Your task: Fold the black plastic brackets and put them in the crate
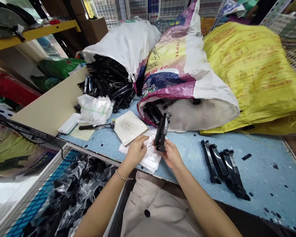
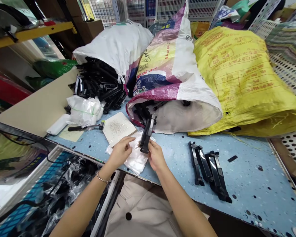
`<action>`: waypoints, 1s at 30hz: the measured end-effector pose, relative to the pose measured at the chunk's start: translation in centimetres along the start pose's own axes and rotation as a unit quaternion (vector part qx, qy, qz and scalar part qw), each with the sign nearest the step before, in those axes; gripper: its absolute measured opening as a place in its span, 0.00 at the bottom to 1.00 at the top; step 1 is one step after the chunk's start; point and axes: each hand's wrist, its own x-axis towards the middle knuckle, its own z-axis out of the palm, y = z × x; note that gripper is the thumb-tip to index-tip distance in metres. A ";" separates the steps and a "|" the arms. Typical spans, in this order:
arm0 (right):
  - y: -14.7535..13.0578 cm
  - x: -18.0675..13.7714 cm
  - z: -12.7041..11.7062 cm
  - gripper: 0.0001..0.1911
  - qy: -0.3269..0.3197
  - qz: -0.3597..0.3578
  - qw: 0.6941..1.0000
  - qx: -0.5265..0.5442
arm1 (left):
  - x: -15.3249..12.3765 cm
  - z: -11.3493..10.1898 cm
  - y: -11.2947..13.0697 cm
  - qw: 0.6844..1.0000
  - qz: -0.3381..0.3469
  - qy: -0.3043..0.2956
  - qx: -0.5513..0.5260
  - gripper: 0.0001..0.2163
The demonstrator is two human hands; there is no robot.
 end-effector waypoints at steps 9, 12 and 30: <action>-0.7 -6.4 -6.1 0.17 -0.159 0.364 0.917 0.029 | -1.1 -2.1 0.5 0.997 0.060 -0.036 0.029 0.29; 0.7 -4.9 -5.8 0.17 -0.162 0.315 0.935 0.008 | -3.2 -1.8 2.9 0.989 0.112 -0.096 0.008 0.29; -10.1 -5.5 -8.8 0.19 -0.052 -0.161 0.679 -0.714 | -16.9 -14.0 -6.2 0.946 -0.219 -0.226 0.078 0.18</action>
